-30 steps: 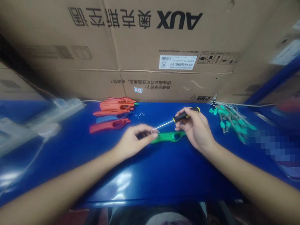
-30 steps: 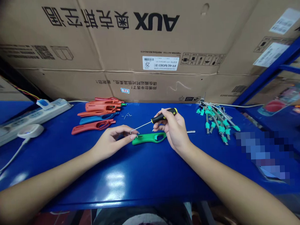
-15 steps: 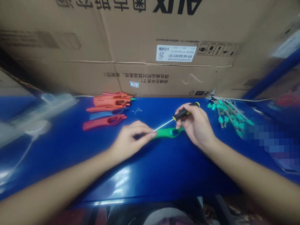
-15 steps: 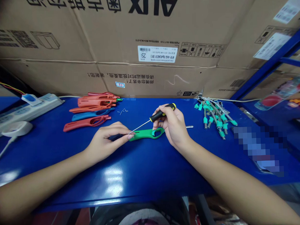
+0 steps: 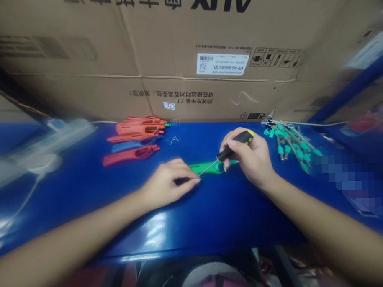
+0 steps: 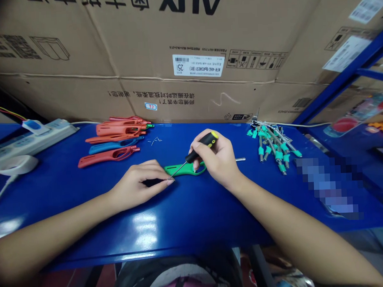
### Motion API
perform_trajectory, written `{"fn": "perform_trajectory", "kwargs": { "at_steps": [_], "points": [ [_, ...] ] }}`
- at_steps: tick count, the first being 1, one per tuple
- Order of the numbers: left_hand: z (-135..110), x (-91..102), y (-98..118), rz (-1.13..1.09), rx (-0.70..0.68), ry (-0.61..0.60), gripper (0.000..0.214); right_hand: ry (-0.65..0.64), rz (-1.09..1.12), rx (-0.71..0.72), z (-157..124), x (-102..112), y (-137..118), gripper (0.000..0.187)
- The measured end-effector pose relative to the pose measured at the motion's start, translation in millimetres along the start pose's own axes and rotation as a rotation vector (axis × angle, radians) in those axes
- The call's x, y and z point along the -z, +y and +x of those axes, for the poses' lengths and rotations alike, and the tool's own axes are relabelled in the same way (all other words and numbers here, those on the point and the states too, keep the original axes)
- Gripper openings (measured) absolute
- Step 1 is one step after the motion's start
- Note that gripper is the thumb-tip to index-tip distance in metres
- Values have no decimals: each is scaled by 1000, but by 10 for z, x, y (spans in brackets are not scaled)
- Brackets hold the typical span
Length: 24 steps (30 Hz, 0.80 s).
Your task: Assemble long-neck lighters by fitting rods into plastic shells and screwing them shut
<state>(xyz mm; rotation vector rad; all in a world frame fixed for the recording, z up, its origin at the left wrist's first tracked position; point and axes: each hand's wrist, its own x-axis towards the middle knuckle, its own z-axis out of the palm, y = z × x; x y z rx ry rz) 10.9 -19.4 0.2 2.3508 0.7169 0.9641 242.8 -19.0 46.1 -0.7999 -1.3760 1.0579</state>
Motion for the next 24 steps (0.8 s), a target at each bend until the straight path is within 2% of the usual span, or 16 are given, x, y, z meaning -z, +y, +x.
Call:
{"fn": "perform_trajectory", "kwargs": {
  "at_steps": [5, 8, 13, 15, 21, 24],
  "points": [
    [-29, -6, -12, -3, -8, -126, 11, -260, -172, 143, -105, 22, -101, 8],
    [-23, -9, -15, -10, -27, -155, 11, -345, -283, 235, -161, 0, -146, 13],
    [-7, -22, 18, -24, -21, -124, 11, -312, -351, 386, -219, -62, -144, 57],
    [-2, -29, 33, -28, -27, -110, 10, -315, -349, 427, -227, -76, -124, 66],
    [5, -29, 59, -43, -10, -64, 8, -279, -421, 512, -219, -77, -68, 65],
    [19, -7, 61, 9, 17, -44, 26, -254, -418, 486, -212, -72, -94, 61]
  ]
}}
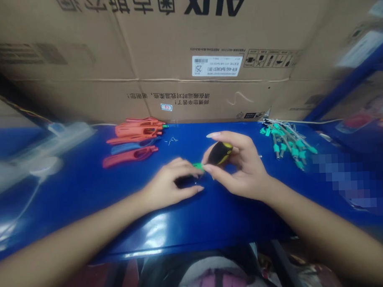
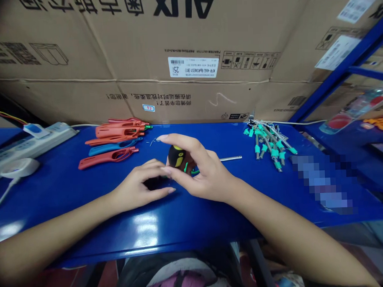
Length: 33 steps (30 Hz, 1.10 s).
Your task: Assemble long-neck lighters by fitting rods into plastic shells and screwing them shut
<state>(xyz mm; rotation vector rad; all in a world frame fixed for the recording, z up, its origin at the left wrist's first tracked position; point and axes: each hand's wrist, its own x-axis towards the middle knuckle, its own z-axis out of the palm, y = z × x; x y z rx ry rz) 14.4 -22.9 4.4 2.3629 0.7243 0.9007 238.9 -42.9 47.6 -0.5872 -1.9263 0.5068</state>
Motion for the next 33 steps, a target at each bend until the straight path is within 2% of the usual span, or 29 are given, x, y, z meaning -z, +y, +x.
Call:
{"fn": "perform_trajectory", "kwargs": {
  "at_steps": [2, 4, 8, 13, 17, 20, 26, 33],
  "points": [
    [10, 13, -19, 68, 56, 7, 48, 29, 27, -44, 22, 27, -20, 59],
    [13, 15, -55, 118, 130, 10, 58, 54, 53, -93, 51, 60, -31, 58],
    [6, -36, -100, 75, 206, -9, 38, 97, 72, -167, 103, 108, -3, 54],
    [62, -198, 31, 33, 212, -26, 33, 77, 96, -196, 104, 119, 46, 54],
    [123, -297, 147, 36, 164, -74, 39, 80, 29, -135, 52, 114, 59, 53],
    [118, -295, 159, 8, 92, -57, 45, 124, -44, -49, 15, 108, 57, 55],
    [72, -224, 113, -77, 29, 29, 22, 292, -62, -48, -23, 48, 36, 58],
    [82, -229, 101, -147, 19, 72, 14, 294, 4, -85, -27, -15, 44, 54]
  ]
}}
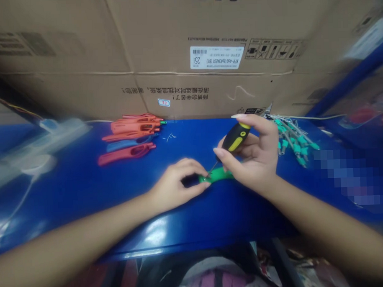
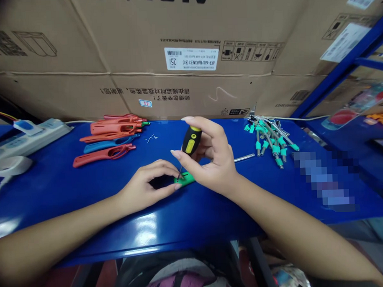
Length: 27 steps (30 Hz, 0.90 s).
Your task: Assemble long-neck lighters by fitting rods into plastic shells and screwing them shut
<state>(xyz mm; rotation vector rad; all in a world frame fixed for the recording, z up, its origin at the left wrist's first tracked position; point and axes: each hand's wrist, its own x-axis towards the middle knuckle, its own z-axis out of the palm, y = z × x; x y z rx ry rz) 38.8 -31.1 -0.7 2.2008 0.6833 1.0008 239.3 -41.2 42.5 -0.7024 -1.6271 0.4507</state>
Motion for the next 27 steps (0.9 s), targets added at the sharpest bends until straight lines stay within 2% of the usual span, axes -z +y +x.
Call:
{"fn": "perform_trajectory", "kwargs": {
  "at_steps": [8, 15, 19, 24, 27],
  "points": [
    [-6, -4, -19, 9, 25, 30, 9, 8, -48, 10, -3, -11, 8, 54],
    [3, -2, -20, 19, 15, 26, 6, -51, -41, -8, 3, 8, -2, 57],
    [4, -7, -26, 36, 8, 16, 7, -131, -30, 12, -5, 22, 13, 65],
    [-2, -4, -29, 123, 12, -68, 38, -138, -15, 25, -13, 15, 31, 67],
    [-7, -1, -21, 144, 7, -122, 43, -141, -22, 15, -14, 14, 47, 67]
  ]
}}
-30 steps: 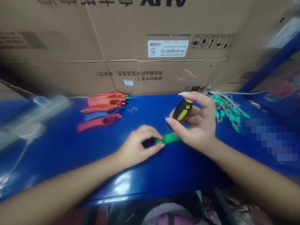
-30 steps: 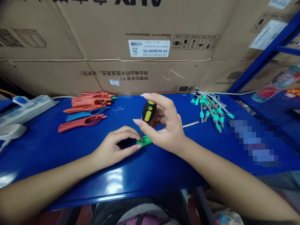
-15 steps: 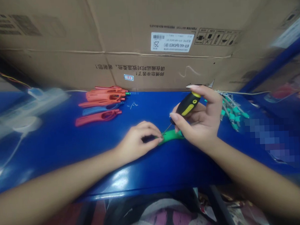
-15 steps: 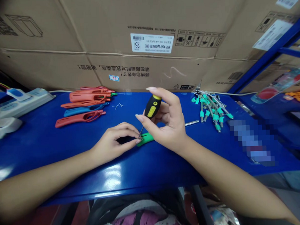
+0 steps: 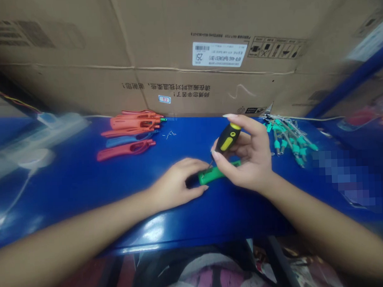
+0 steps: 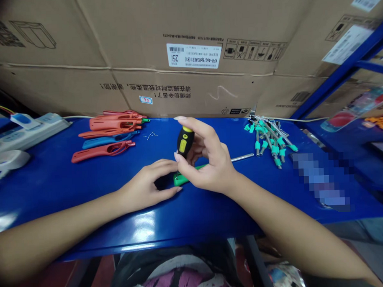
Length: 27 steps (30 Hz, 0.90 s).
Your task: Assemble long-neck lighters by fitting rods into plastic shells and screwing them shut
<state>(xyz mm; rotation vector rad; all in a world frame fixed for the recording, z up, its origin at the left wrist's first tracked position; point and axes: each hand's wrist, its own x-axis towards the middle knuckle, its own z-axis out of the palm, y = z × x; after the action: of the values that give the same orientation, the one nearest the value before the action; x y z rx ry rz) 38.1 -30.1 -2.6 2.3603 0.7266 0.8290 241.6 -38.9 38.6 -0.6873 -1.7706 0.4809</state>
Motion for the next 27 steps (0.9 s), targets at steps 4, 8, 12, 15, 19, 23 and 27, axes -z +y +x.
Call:
{"fn": "perform_trajectory", "kwargs": {
  "at_steps": [4, 8, 12, 15, 19, 23, 27],
  "points": [
    [-2, -6, -1, 10, -7, -38, 45, -18, -16, 11, -14, 8, 23, 68],
    [3, -13, -11, 25, -6, -55, 45, -27, -46, 26, -30, 11, 30, 69],
    [9, -12, -16, 35, -16, -61, 40, -45, -42, 45, -31, 9, 27, 67],
    [10, -9, -14, 33, -30, -68, 37, -57, -41, 56, -33, 8, 32, 67],
    [12, -5, -8, 27, -36, -73, 34, -70, -50, 62, -42, 6, 42, 66],
    [12, -5, -5, 16, -35, -73, 34, -78, -43, 66, -41, 5, 38, 66],
    [12, -2, -5, 16, -35, -79, 34, -72, -36, 94, -37, 3, 44, 68]
  ]
}}
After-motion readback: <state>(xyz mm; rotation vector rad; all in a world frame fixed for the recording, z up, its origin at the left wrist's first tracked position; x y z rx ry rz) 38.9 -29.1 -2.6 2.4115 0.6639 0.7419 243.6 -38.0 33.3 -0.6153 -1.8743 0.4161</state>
